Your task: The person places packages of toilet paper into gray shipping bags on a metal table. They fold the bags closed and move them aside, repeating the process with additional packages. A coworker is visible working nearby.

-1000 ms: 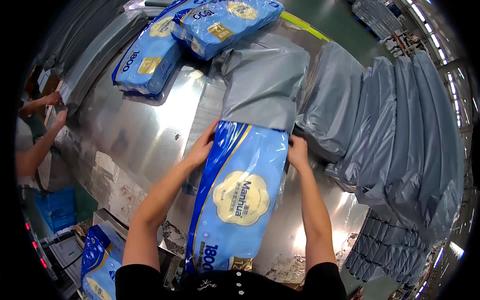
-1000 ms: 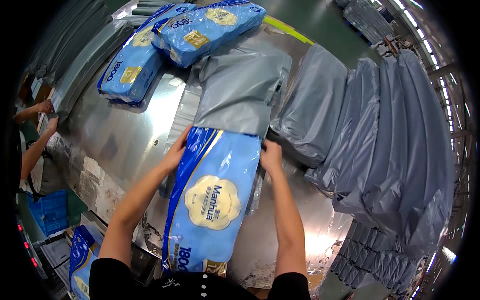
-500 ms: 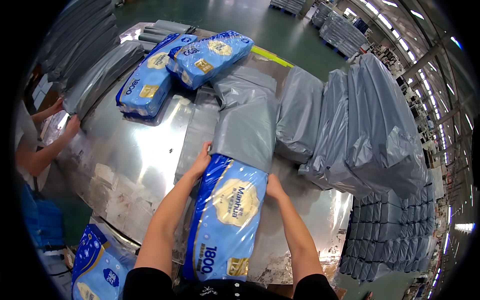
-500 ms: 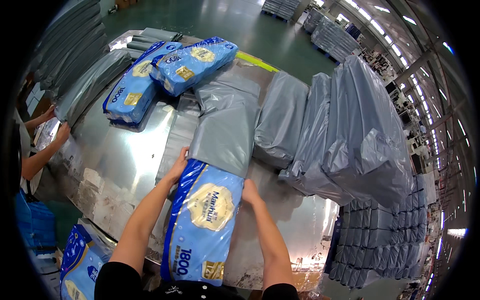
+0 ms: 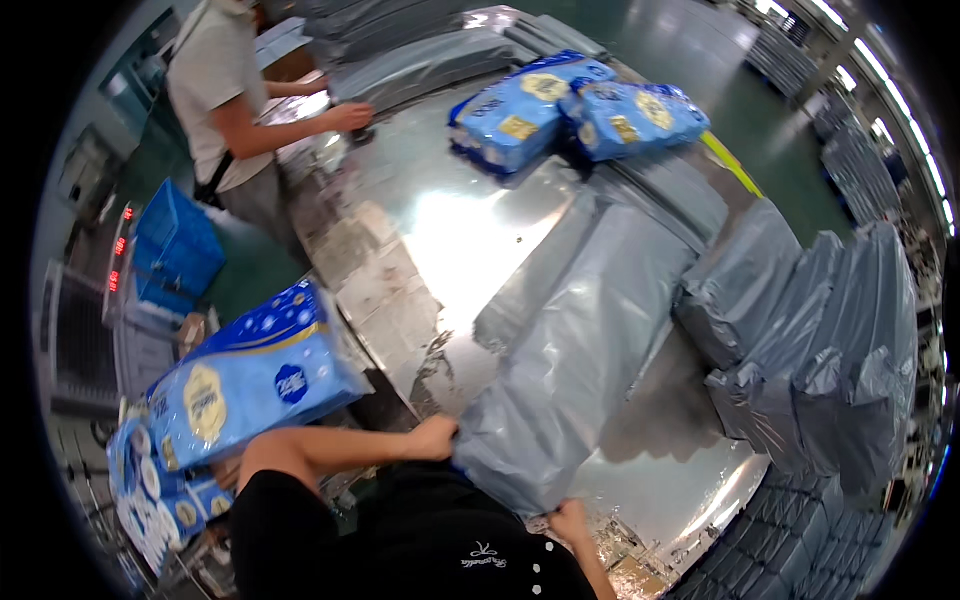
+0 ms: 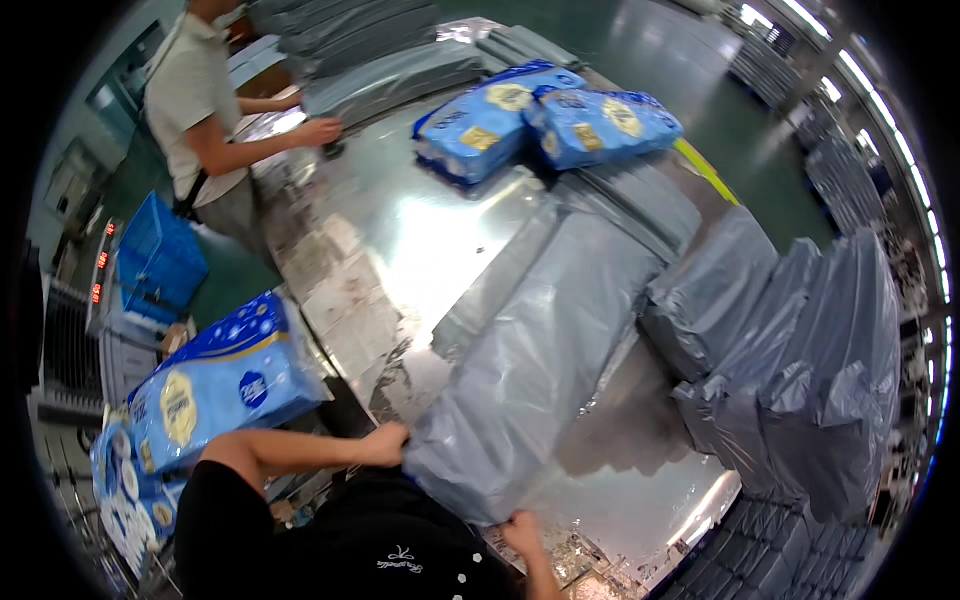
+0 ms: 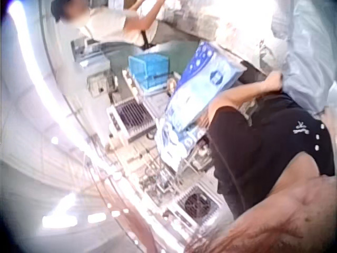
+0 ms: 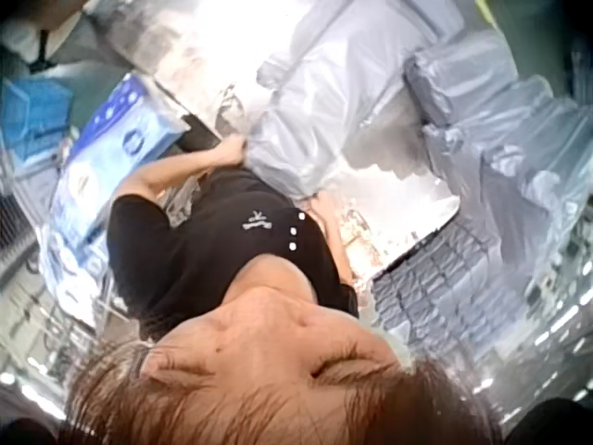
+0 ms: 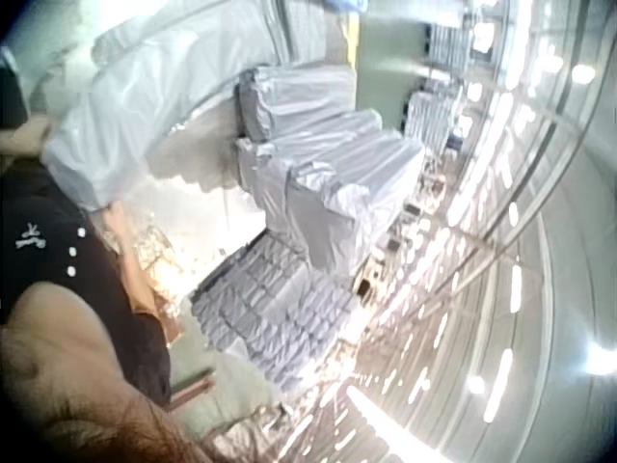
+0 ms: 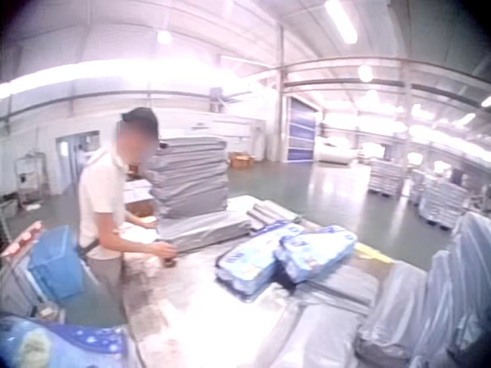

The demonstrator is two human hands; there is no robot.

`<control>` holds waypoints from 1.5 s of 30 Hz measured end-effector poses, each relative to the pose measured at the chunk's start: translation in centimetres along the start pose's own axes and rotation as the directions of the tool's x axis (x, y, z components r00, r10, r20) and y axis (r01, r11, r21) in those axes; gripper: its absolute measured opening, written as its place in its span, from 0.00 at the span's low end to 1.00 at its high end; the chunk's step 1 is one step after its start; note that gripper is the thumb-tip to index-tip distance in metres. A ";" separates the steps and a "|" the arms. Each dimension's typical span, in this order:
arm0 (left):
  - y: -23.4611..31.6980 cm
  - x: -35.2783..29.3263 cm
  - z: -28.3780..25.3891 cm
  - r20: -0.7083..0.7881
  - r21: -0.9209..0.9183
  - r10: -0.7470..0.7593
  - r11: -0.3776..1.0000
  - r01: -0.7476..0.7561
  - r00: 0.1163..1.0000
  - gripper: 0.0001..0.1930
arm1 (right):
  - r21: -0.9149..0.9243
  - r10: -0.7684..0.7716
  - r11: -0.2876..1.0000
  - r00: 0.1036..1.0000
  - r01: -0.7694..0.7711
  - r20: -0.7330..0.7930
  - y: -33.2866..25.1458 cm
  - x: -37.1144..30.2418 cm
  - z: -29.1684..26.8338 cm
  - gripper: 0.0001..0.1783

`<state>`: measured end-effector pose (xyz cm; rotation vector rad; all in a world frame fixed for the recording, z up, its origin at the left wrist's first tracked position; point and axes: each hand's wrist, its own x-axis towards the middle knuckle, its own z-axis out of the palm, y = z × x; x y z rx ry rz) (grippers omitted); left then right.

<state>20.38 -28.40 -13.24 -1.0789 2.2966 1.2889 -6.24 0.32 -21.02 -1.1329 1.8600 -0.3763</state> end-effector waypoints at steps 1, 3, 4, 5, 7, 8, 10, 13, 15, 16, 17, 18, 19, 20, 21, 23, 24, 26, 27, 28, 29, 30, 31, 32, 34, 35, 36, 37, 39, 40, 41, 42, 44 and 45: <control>1.5 0.3 -0.8 -0.110 -0.043 -0.004 0.999 -0.001 0.994 0.20 | -0.171 -0.046 0.984 0.999 0.045 0.000 -3.0 0.7 -4.1 0.08; 4.6 3.3 -1.9 -0.380 -0.138 0.087 0.979 -0.150 0.921 0.20 | 0.043 0.021 0.999 0.934 -0.006 -0.356 -4.8 0.1 -8.6 0.12; 5.3 4.6 -1.6 -0.524 -0.184 0.142 0.944 -0.274 0.840 0.19 | 0.239 0.030 0.965 0.863 0.106 -0.504 -7.0 0.1 -10.1 0.12; 5.3 5.2 -1.3 -0.505 -0.230 0.098 0.942 -0.243 0.858 0.19 | 0.403 0.093 0.885 0.757 0.234 -0.646 -8.6 0.1 -11.1 0.13; 5.4 6.7 0.5 -0.437 -0.309 0.035 0.933 -0.187 0.899 0.19 | 0.136 -0.035 0.985 0.889 0.108 -0.456 -7.4 -0.1 -10.7 0.12; 2.5 7.7 3.2 -0.563 -0.392 0.103 0.840 -0.375 0.820 0.17 | -0.071 0.033 0.996 0.946 -0.059 -0.322 -3.6 0.5 -9.3 0.12; 1.0 6.4 4.3 -0.219 -0.835 -0.193 0.544 -0.081 0.956 0.17 | -0.209 0.044 0.962 0.858 -0.174 -0.511 -1.3 -0.1 -7.5 0.11; 0.8 1.7 4.9 -0.444 -0.457 -0.075 0.876 -0.154 0.893 0.17 | -0.046 -0.085 0.996 0.602 0.080 -0.794 -8.7 -0.8 -6.5 0.11; 3.5 -3.4 -2.0 -0.569 -0.266 0.162 0.891 -0.367 0.806 0.18 | 0.004 -0.142 0.980 0.710 0.200 -0.690 -9.9 0.4 -4.9 0.11; 3.1 -5.5 -5.8 -0.645 -0.050 0.316 0.891 -0.451 0.695 0.16 | 0.042 -0.185 0.963 0.761 0.268 -0.622 -10.1 1.3 -3.8 0.10; 1.9 -8.0 -9.8 -0.741 0.135 0.318 0.933 -0.332 0.592 0.16 | -0.051 -0.271 0.952 0.757 0.301 -0.594 -9.9 2.3 -3.0 0.10; 0.2 -10.2 -14.0 -0.801 0.299 0.351 0.936 -0.184 0.485 0.16 | -0.143 -0.348 0.934 0.744 0.327 -0.570 -9.8 3.2 -2.6 0.10; -5.0 -11.9 -17.0 -0.869 0.444 0.417 0.895 0.049 0.266 0.14 | -0.117 -0.354 0.931 0.775 0.347 -0.523 -10.2 3.7 -2.3 0.11; -6.5 -14.7 -20.4 -0.953 0.254 0.211 0.947 0.197 0.216 0.15 | -0.120 -0.367 0.925 0.770 0.360 -0.522 -10.7 4.6 -2.0 0.11; -11.1 -17.5 -21.3 -0.953 0.295 0.237 0.866 0.404 0.189 0.17 | -0.112 -0.380 0.919 0.772 0.379 -0.509 -11.2 5.2 -1.9 0.11; -16.9 -20.3 -20.5 -0.946 0.064 -0.139 0.805 0.590 0.293 0.23 | -0.088 -0.351 0.931 0.805 0.354 -0.479 -12.0 6.0 -2.2 0.13; -17.1 -19.6 -20.5 -0.767 -0.173 -0.497 0.769 0.616 0.405 0.27 | -0.148 -0.377 0.925 0.781 0.351 -0.497 -11.8 6.4 -2.7 0.13; -16.5 -17.1 -20.1 -0.869 -0.139 -0.354 0.846 0.514 0.347 0.24 | -0.261 -0.426 0.905 0.734 0.336 -0.529 -11.0 7.7 -3.2 0.14; -15.4 -16.3 -20.1 -0.877 -0.154 -0.339 0.869 0.469 0.340 0.23 | -0.254 -0.395 0.918 0.759 0.305 -0.518 -10.7 8.3 -3.0 0.16; -14.1 -15.0 -20.3 -0.887 -0.172 -0.327 0.889 0.424 0.327 0.22 | -0.252 -0.374 0.926 0.763 0.280 -0.527 -10.5 8.8 -3.0 0.16; -12.2 -13.2 -20.8 -0.918 -0.101 -0.229 0.925 0.366 0.324 0.22 | -0.258 -0.357 0.932 0.770 0.254 -0.529 -9.8 8.9 -3.4 0.17; -10.1 -11.0 -21.7 -0.941 -0.022 -0.125 0.950 0.313 0.315 0.23 | -0.259 -0.337 0.938 0.776 0.229 -0.533 -9.3 9.1 -3.6 0.17; -8.9 -9.0 -23.0 -0.958 0.014 -0.053 0.973 0.229 0.282 0.23 | -0.252 -0.312 0.946 0.797 0.207 -0.517 -9.2 9.3 -3.7 0.18; -7.0 -7.1 -24.9 -0.970 0.082 0.033 0.978 0.194 0.240 0.24 | -0.262 -0.328 0.940 0.784 0.217 -0.527 -9.1 9.6 -3.7 0.18; -4.6 -2.9 -29.0 -0.987 0.090 0.078 0.992 0.086 0.137 0.26 | -0.287 -0.361 0.928 0.756 0.236 -0.546 -9.1 10.1 -3.5 0.19; -2.7 -1.7 -31.1 -0.982 0.184 0.180 0.979 0.086 0.054 0.26 | -0.255 -0.335 0.940 0.763 0.228 -0.553 -10.5 9.9 -3.8 0.20; -1.5 0.6 -33.5 -0.965 0.234 0.231 0.972 -0.004 -0.123 0.24 | -0.286 -0.356 0.931 0.746 0.229 -0.563 -10.7 10.3 -3.9 0.20; -0.2 2.8 -35.8 -0.942 0.264 0.250 0.964 -0.036 -0.225 0.21 | -0.313 -0.372 0.923 0.729 0.225 -0.574 -10.6 10.8 -3.9 0.20; 4.9 6.6 -37.1 -0.906 0.356 0.238 0.875 -0.328 -0.349 0.14 | -0.339 -0.367 0.920 0.731 0.196 -0.575 -10.5 11.1 -4.2 0.20; 7.0 8.9 -35.8 -0.900 0.378 0.255 0.861 -0.340 -0.355 0.17 | -0.315 -0.328 0.932 0.781 0.177 -0.532 -10.3 11.1 -4.5 0.20; 8.7 8.1 -33.3 -0.941 0.293 0.338 0.826 -0.482 0.006 0.19 | -0.287 -0.282 0.946 0.828 0.154 -0.485 -10.0 11.0 -4.5 0.20; 7.8 9.6 -28.7 -0.904 0.207 0.361 0.837 -0.506 0.229 0.26 | -0.262 -0.251 0.953 0.873 0.149 -0.419 -9.9 11.3 -4.1 0.20; 4.6 10.3 -16.6 -0.743 0.241 0.389 0.915 -0.325 0.545 0.46 | -0.303 -0.352 0.925 0.814 0.228 -0.462 -9.6 12.0 -3.1 0.21; 2.6 9.6 -11.5 -0.550 0.175 0.360 0.932 -0.318 0.753 0.56 | -0.333 -0.385 0.912 0.779 0.239 -0.495 -9.5 12.3 -2.6 0.22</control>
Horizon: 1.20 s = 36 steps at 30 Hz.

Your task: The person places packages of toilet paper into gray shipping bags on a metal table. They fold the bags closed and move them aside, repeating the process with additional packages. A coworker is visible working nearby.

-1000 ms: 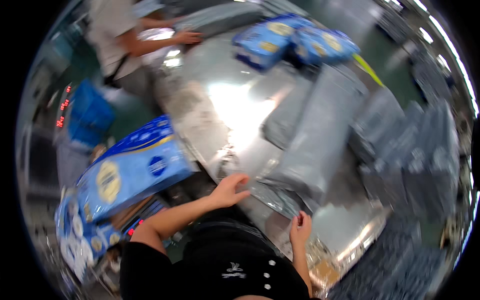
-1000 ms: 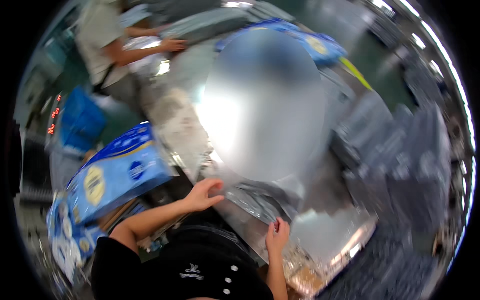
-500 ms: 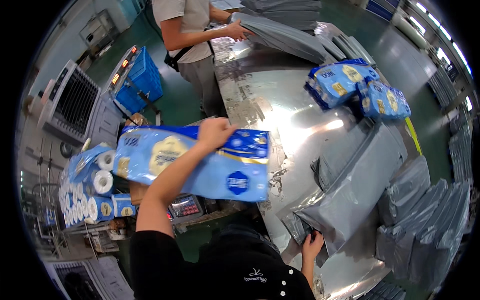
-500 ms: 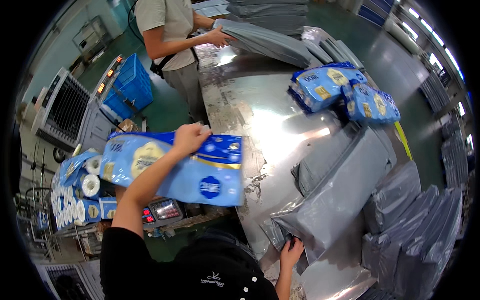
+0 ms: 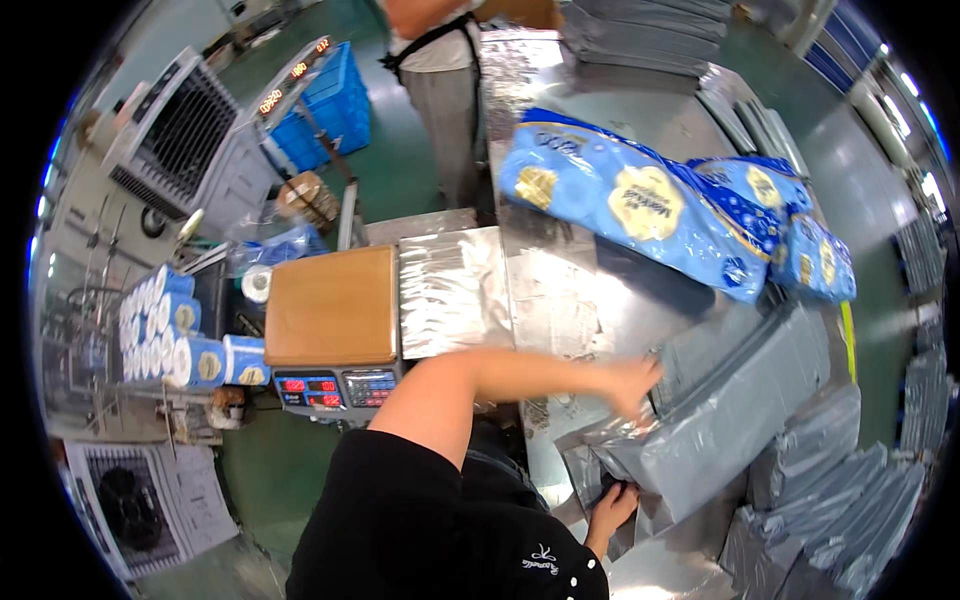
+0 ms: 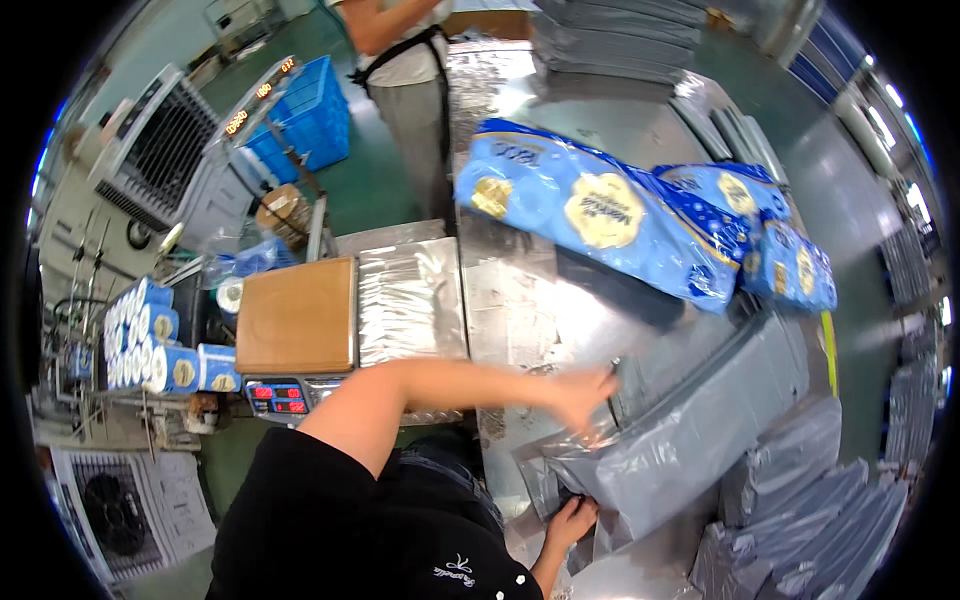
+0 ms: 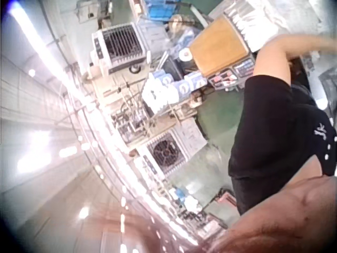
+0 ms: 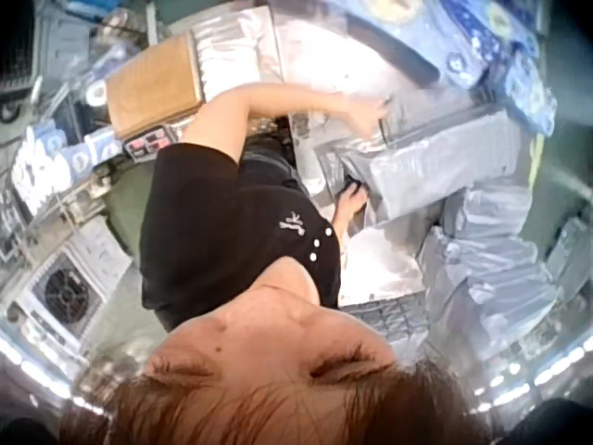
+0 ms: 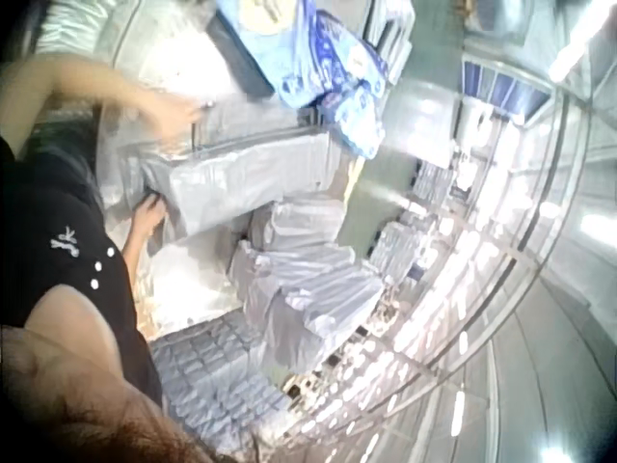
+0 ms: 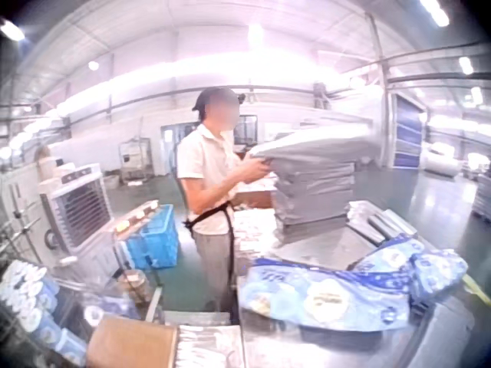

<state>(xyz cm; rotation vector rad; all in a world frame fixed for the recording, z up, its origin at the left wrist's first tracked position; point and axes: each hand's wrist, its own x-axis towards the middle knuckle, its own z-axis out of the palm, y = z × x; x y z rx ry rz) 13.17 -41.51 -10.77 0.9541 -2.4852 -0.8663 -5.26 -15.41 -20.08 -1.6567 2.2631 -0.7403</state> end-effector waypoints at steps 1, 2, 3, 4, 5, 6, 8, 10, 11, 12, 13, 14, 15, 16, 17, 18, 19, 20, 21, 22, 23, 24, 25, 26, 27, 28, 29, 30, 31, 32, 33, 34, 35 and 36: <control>0.0 -3.1 1.4 0.357 -0.138 -0.047 0.985 0.103 0.933 0.62 | -0.022 -0.027 0.999 0.998 0.026 -0.054 0.0 -0.1 0.5 0.22; -0.2 -5.9 5.2 0.486 -0.119 -0.154 0.964 0.239 0.860 0.63 | -0.023 0.011 1.000 0.999 -0.012 -0.048 0.0 -0.3 0.8 0.23; -0.5 -8.3 8.6 0.420 -0.145 -0.142 0.964 0.221 0.896 0.60 | -0.064 -0.024 0.998 0.996 0.019 -0.083 0.0 -0.4 1.1 0.24; 0.5 -9.2 9.9 0.312 -0.215 -0.219 0.932 0.293 0.925 0.53 | -0.066 -0.022 0.998 0.997 0.017 -0.078 0.3 -0.1 1.0 0.25; 1.9 -9.6 10.5 0.163 -0.325 -0.377 0.852 0.410 0.912 0.36 | -0.073 -0.032 0.997 0.997 0.027 -0.064 0.7 0.3 0.8 0.25; 2.4 -9.5 11.6 0.218 -0.261 -0.405 0.852 0.453 0.888 0.27 | -0.053 -0.079 0.996 0.995 0.076 -0.055 1.3 0.8 0.9 0.27; 2.7 -9.2 14.3 0.191 -0.245 -0.420 0.855 0.457 0.887 0.16 | -0.053 -0.083 0.995 0.996 0.081 -0.039 1.1 1.9 0.9 0.24; 2.0 -9.9 16.7 0.039 -0.356 -0.387 0.856 0.374 0.921 0.11 | -0.108 -0.139 0.986 0.986 0.129 -0.096 0.9 3.4 0.7 0.19; 1.7 -9.9 16.9 0.008 -0.382 -0.388 0.851 0.361 0.922 0.10 | -0.149 -0.038 0.988 0.997 0.027 -0.072 0.9 4.3 0.4 0.19; 1.7 -9.6 15.9 -0.021 -0.404 -0.382 0.849 0.342 0.924 0.09 | -0.193 -0.047 0.981 0.993 0.025 -0.110 1.6 4.9 0.7 0.18; 1.6 -9.8 15.1 -0.052 -0.422 -0.384 0.845 0.328 0.922 0.09 | -0.231 -0.061 0.973 0.988 0.027 -0.142 1.7 5.3 1.1 0.18; 0.9 -10.0 15.9 -0.126 -0.377 -0.369 0.876 0.300 0.921 0.08 | -0.146 -0.092 0.987 0.985 0.070 -0.149 1.9 5.7 1.4 0.19; 1.2 -10.3 15.4 -0.117 -0.476 -0.443 0.811 0.341 0.889 0.07 | -0.104 -0.087 0.992 0.992 0.076 -0.096 2.0 6.2 1.2 0.20; 1.7 -10.8 14.1 -0.094 -0.565 -0.503 0.737 0.370 0.859 0.07 | -0.062 -0.074 0.996 0.996 0.070 -0.052 1.5 6.6 0.9 0.20; 1.9 -11.3 13.2 -0.062 -0.647 -0.558 0.654 0.392 0.827 0.07 | -0.020 -0.061 0.998 0.998 0.061 -0.007 0.8 6.8 0.8 0.21; 1.8 -12.0 13.2 -0.006 -0.695 -0.558 0.599 0.398 0.830 0.07 | 0.137 -0.244 0.959 0.969 0.246 -0.036 -1.3 6.9 1.0 0.20; 1.2 -12.5 13.5 0.051 -0.737 -0.548 0.543 0.402 0.835 0.06 | 0.126 -0.263 0.956 0.964 0.264 -0.027 -2.3 6.1 1.9 0.17; 0.8 -13.0 13.8 0.108 -0.777 -0.536 0.479 0.408 0.837 0.07 | 0.220 -0.158 0.966 0.983 0.135 0.090 -6.2 5.1 1.1 0.15; 0.9 -13.1 13.2 0.087 -0.775 -0.502 0.509 0.375 0.860 0.06 | 0.427 -0.236 0.891 0.960 0.153 0.148 -8.6 5.2 0.7 0.10; 0.8 -13.4 12.8 0.058 -0.776 -0.471 0.533 0.337 0.880 0.06 | 0.459 -0.274 0.867 0.956 0.197 0.107 -8.9 4.9 1.5 0.08; 0.8 -13.6 12.6 0.034 -0.776 -0.437 0.555 0.299 0.899 0.06 | 0.487 -0.307 0.840 0.950 0.239 0.063 -9.0 4.6 2.3 0.06; 0.5 -14.0 12.9 0.040 -0.824 -0.445 0.492 0.281 0.895 0.06 | 0.496 -0.291 0.840 0.954 0.221 0.067 -9.6 4.2 2.2 0.05; 0.3 -13.8 12.5 0.073 -0.786 -0.427 0.531 0.315 0.901 0.06 | 0.499 -0.269 0.842 0.961 0.205 0.059 -10.0 4.4 1.9 0.04; 0.3 -13.9 12.2 0.083 -0.803 -0.455 0.497 0.330 0.887 0.06 | 0.421 -0.345 0.851 0.939 0.312 0.001 -10.4 4.3 1.6 0.02; 0.6 -13.8 11.6 0.105 -0.819 -0.465 0.462 0.342 0.879 0.06 | 0.353 -0.391 0.853 0.919 0.385 -0.055 -10.9 4.2 1.2 0.02; 0.7 -13.6 11.5 0.068 -0.746 -0.457 0.567 0.349 0.887 0.08 | 0.333 -0.374 0.864 0.924 0.378 -0.079 -9.8 3.9 1.9 0.02; 1.1 -13.2 10.2 0.077 -0.629 -0.377 0.700 0.338 0.923 0.09 | 0.384 -0.338 0.857 0.937 0.343 -0.084 -10.0 3.8 1.8 0.02; 1.1 -13.5 10.6 0.078 -0.727 -0.418 0.598 0.339 0.905 0.09 | 0.386 -0.322 0.862 0.943 0.329 -0.085 -10.4 3.7 1.5 0.03; 1.5 -13.3 9.5 0.110 -0.594 -0.406 0.705 0.387 0.907 0.09 | 0.425 -0.219 0.869 0.967 0.254 -0.129 -11.0 3.7 1.5 0.05; 0.6 -13.8 10.3 0.065 -0.559 -0.347 0.764 0.322 0.936 0.10 | 0.388 -0.200 0.888 0.967 0.246 -0.155 -11.6 3.8 1.2 0.06; 1.3 -13.5 9.8 0.070 -0.553 -0.299 0.783 0.287 0.952 0.10 | 0.450 -0.180 0.863 0.972 0.230 -0.153 -11.1 3.8 1.4 0.05; 1.6 -13.6 9.7 0.126 -0.643 -0.325 0.693 0.327 0.937 0.10 | 0.431 -0.182 0.870 0.969 0.239 -0.169 -11.2 3.9 1.0 0.04; 1.9 -13.4 9.6 0.179 -0.708 -0.360 0.600 0.374 0.916 0.09 | 0.424 -0.196 0.868 0.963 0.259 -0.186 -11.3 4.0 0.6 0.03; 2.5 -12.9 9.9 0.213 -0.751 -0.353 0.537 0.384 0.911 0.10 | 0.492 -0.090 0.853 0.978 0.173 -0.188 -10.9 3.6 0.6 0.03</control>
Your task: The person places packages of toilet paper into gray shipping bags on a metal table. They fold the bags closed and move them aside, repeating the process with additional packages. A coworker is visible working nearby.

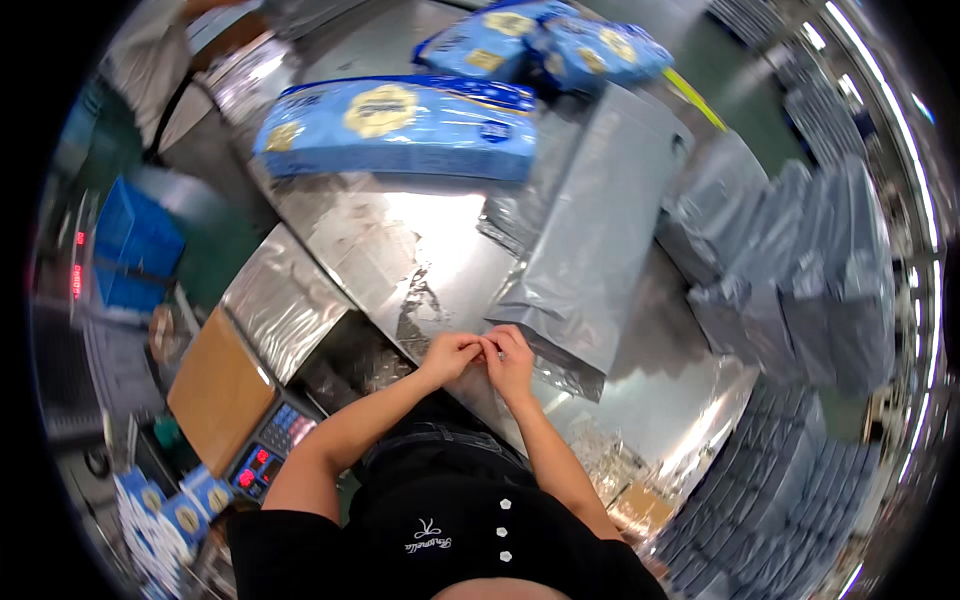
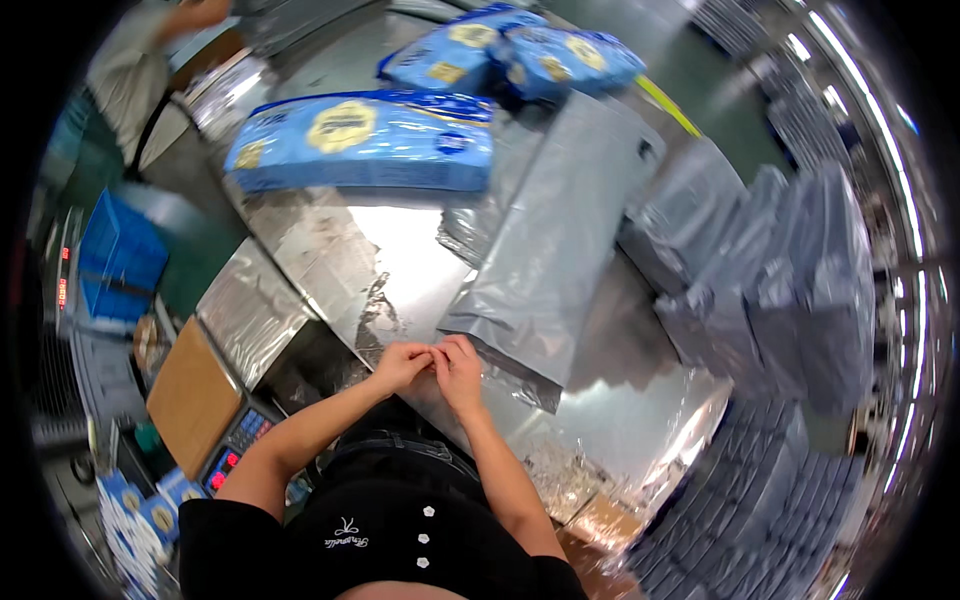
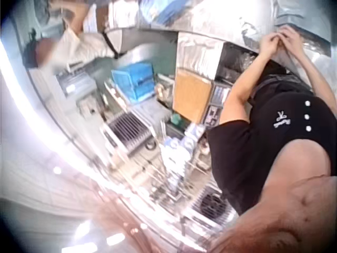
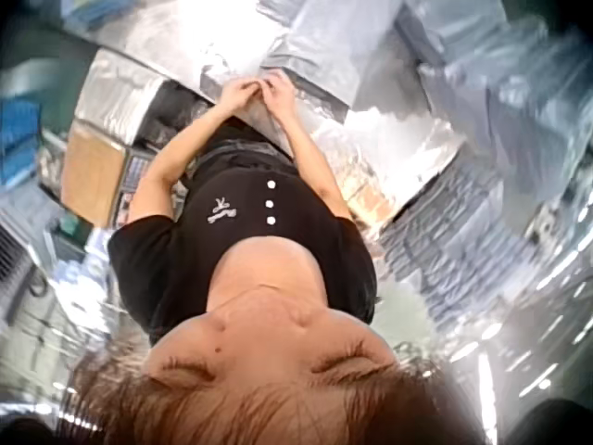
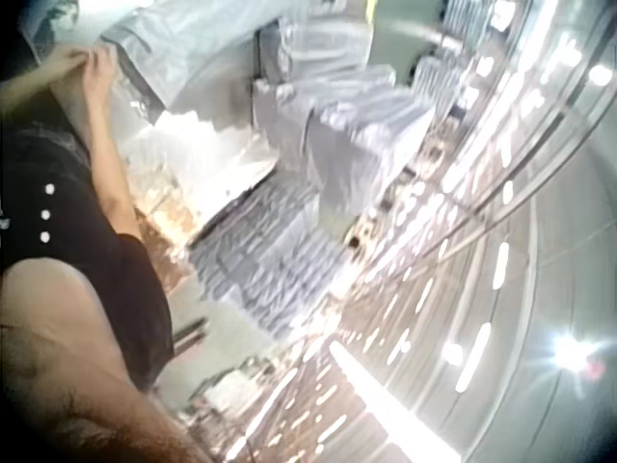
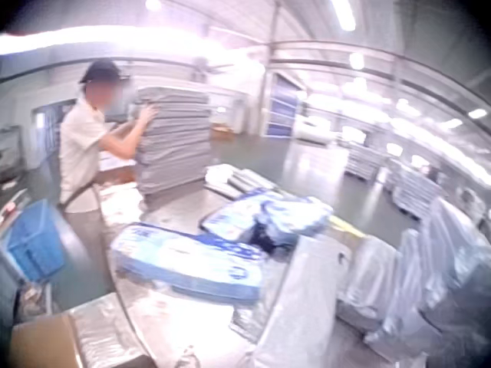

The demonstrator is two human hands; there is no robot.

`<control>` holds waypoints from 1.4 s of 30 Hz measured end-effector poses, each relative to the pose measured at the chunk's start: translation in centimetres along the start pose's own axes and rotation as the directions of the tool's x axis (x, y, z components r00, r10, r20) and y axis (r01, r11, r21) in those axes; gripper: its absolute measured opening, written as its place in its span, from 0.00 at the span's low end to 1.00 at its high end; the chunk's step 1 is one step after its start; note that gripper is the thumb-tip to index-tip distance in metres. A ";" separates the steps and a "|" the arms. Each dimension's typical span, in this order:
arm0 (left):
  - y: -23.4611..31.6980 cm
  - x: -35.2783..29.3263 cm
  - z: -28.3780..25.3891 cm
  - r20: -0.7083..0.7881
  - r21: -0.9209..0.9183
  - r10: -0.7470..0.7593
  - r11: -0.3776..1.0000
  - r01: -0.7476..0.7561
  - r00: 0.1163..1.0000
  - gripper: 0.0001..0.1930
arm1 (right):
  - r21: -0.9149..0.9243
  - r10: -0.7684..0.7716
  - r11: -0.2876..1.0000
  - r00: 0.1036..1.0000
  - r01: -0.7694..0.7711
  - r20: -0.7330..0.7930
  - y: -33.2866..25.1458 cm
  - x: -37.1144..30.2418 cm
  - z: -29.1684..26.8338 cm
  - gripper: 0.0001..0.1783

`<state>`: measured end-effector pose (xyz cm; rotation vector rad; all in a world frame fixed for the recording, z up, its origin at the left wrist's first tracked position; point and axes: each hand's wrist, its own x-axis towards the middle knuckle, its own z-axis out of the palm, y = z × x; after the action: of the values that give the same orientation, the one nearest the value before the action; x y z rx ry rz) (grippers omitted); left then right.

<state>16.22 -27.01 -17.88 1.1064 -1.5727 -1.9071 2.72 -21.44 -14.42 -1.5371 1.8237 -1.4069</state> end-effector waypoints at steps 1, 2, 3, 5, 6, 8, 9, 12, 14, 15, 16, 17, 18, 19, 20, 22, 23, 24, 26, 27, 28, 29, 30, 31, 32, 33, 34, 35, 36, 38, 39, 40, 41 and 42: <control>0.2 -0.2 0.2 0.021 -0.078 -0.029 0.996 0.030 0.999 0.10 | 0.064 0.091 0.994 0.995 -0.088 -0.042 -0.3 -0.5 0.2 0.03; 0.4 -0.3 0.3 0.038 -0.155 -0.059 0.986 0.064 0.998 0.10 | 0.133 0.177 0.977 0.981 -0.166 -0.078 -0.5 -0.8 0.0 0.03; -0.2 -0.4 0.3 0.056 -0.195 -0.077 0.977 0.086 0.995 0.09 | 0.193 0.270 0.951 0.954 -0.243 -0.132 -0.1 -1.3 -0.3 0.03; -1.3 -0.4 0.2 0.082 -0.274 -0.109 0.953 0.128 0.991 0.10 | 0.325 0.443 0.873 0.871 -0.365 -0.213 0.9 -2.0 -0.6 0.03; -1.3 -0.7 0.0 0.076 -0.295 -0.109 0.947 0.126 0.991 0.09 | 0.364 0.467 0.851 0.863 -0.379 -0.193 0.7 -2.1 -0.9 0.04; -1.3 -1.2 -0.2 0.057 -0.341 -0.105 0.933 0.119 0.993 0.09 | 0.322 0.421 0.876 0.894 -0.358 -0.152 0.1 -2.3 -0.9 0.05; -0.6 -1.3 -0.1 0.045 -0.313 -0.088 0.945 0.098 0.995 0.09 | 0.300 0.394 0.890 0.910 -0.343 -0.131 -0.2 -2.3 -0.8 0.05; 0.7 -1.1 -0.2 0.034 -0.219 -0.064 0.973 0.070 0.997 0.09 | 0.257 0.408 0.893 0.906 -0.370 -0.113 -0.1 -2.1 0.3 0.06; 0.2 -0.6 -1.2 0.058 -0.141 -0.096 0.985 0.103 0.994 0.08 | 0.254 0.416 0.889 0.904 -0.382 -0.098 -0.2 -1.9 0.7 0.06; 0.3 -0.5 -1.4 0.064 -0.143 -0.086 0.985 0.095 0.994 0.08 | 0.247 0.409 0.892 0.909 -0.378 -0.087 0.0 -1.9 0.6 0.06; 0.3 -0.5 -1.5 0.070 -0.145 -0.077 0.986 0.086 0.995 0.08 | 0.239 0.401 0.896 0.913 -0.373 -0.076 0.2 -2.0 0.6 0.07; 0.4 -0.4 -1.6 0.077 -0.148 -0.067 0.986 0.078 0.995 0.09 | 0.258 0.400 0.893 0.913 -0.369 -0.080 0.3 -1.9 0.9 0.06; 0.4 -0.4 -1.6 0.075 -0.153 -0.066 0.985 0.077 0.995 0.08 | 0.276 0.401 0.889 0.912 -0.365 -0.083 0.1 -1.9 1.2 0.06; 0.3 -0.3 -1.6 0.074 -0.159 -0.064 0.984 0.075 0.995 0.08 | 0.293 0.402 0.885 0.912 -0.362 -0.087 0.0 -1.8 1.4 0.06; 0.3 -0.2 -1.5 0.074 -0.164 -0.063 0.984 0.074 0.995 0.08 | 0.221 0.355 0.919 0.929 -0.328 -0.099 -0.2 -1.9 1.4 0.06; -0.6 -0.6 -1.4 0.036 -0.209 -0.090 0.973 0.095 0.995 0.07 | 0.079 0.256 0.965 0.961 -0.249 -0.099 -1.6 -1.9 1.2 0.05; -1.2 -0.8 -1.3 0.018 -0.232 -0.104 0.967 0.105 0.994 0.07 | -0.022 0.114 0.993 0.991 -0.116 -0.074 -2.2 -1.9 1.1 0.05; -1.8 -1.1 -1.1 -0.015 -0.290 -0.133 0.949 0.123 0.991 0.06 | -0.122 -0.025 0.992 0.999 0.020 -0.036 -2.7 -2.1 0.8 0.05; -2.8 -1.3 -1.0 -0.077 -0.406 -0.196 0.902 0.149 0.978 0.05 | -0.209 -0.163 0.963 0.985 0.171 0.056 -3.1 -3.0 0.7 0.06; -2.8 -1.4 -0.8 -0.060 -0.440 -0.214 0.882 0.167 0.975 0.05 | -0.188 -0.106 0.976 0.994 0.109 0.024 -2.7 -3.6 0.8 0.06; -2.7 -1.4 -0.6 -0.043 -0.474 -0.232 0.861 0.185 0.972 0.05 | -0.165 -0.048 0.985 0.999 0.047 -0.007 -2.0 -4.0 1.0 0.06; -2.6 -1.5 -0.4 -0.026 -0.507 -0.250 0.838 0.203 0.968 0.05 | -0.139 0.010 0.990 0.999 -0.015 -0.036 -1.4 -4.5 1.0 0.06; -2.8 -1.5 -0.4 -0.011 -0.517 -0.246 0.831 0.205 0.969 0.04 | -0.096 0.052 0.994 0.995 -0.060 -0.081 -1.7 -4.2 0.8 0.06; -2.8 -1.5 -0.6 0.003 -0.527 -0.239 0.825 0.205 0.971 0.04 | -0.052 0.093 0.994 0.988 -0.100 -0.123 -2.4 -3.3 0.3 0.06; -2.9 -1.5 -0.6 0.016 -0.537 -0.233 0.818 0.205 0.972 0.04 | -0.006 0.136 0.990 0.977 -0.139 -0.162 -2.7 -2.6 0.1 0.07; -2.7 -1.5 -0.5 0.019 -0.543 -0.225 0.816 0.199 0.974 0.04 | -0.044 0.072 0.996 0.991 -0.077 -0.112 -2.4 -2.3 0.1 0.07; -2.5 -1.5 -0.4 0.021 -0.549 -0.217 0.813 0.193 0.976 0.04 | -0.080 0.008 0.997 0.998 -0.013 -0.057 -1.9 -2.1 0.2 0.07; -2.4 -1.4 -0.3 0.023 -0.555 -0.210 0.811 0.187 0.977 0.04 | -0.111 -0.053 0.992 0.999 0.053 -0.001 -1.5 -2.0 0.4 0.07; -2.3 -1.4 -0.5 0.030 -0.547 -0.206 0.815 0.189 0.978 0.04 | -0.105 -0.034 0.994 0.999 0.032 -0.017 -1.2 -1.9 0.7 0.06; -2.1 -1.2 -0.8 0.047 -0.530 -0.198 0.826 0.193 0.979 0.04 | -0.090 0.006 0.996 0.999 -0.011 -0.052 -0.8 -1.6 1.3 0.05; -1.9 -1.2 -0.7 0.049 -0.526 -0.196 0.829 0.192 0.979 0.04 | -0.039 0.078 0.996 0.992 -0.083 -0.097 -0.4 -1.7 1.8 0.04; -1.7 -1.0 -0.5 0.052 -0.520 -0.194 0.832 0.192 0.980 0.04 | 0.016 0.152 0.988 0.978 -0.152 -0.140 0.0 -1.9 2.2 0.04; -1.5 -0.9 -0.4 0.058 -0.513 -0.191 0.837 0.193 0.980 0.04 | 0.073 0.227 0.973 0.957 -0.217 -0.180 0.3 -2.1 2.5 0.04; -1.7 -0.9 -0.6 0.033 -0.511 -0.193 0.840 0.183 0.981 0.04 | 0.319 0.404 0.884 0.902 -0.343 -0.151 0.3 -2.4 2.3 0.04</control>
<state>17.50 -26.23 -19.24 1.0567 -0.8721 -2.2519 5.19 -20.37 -16.37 -0.8582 1.8138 -1.5973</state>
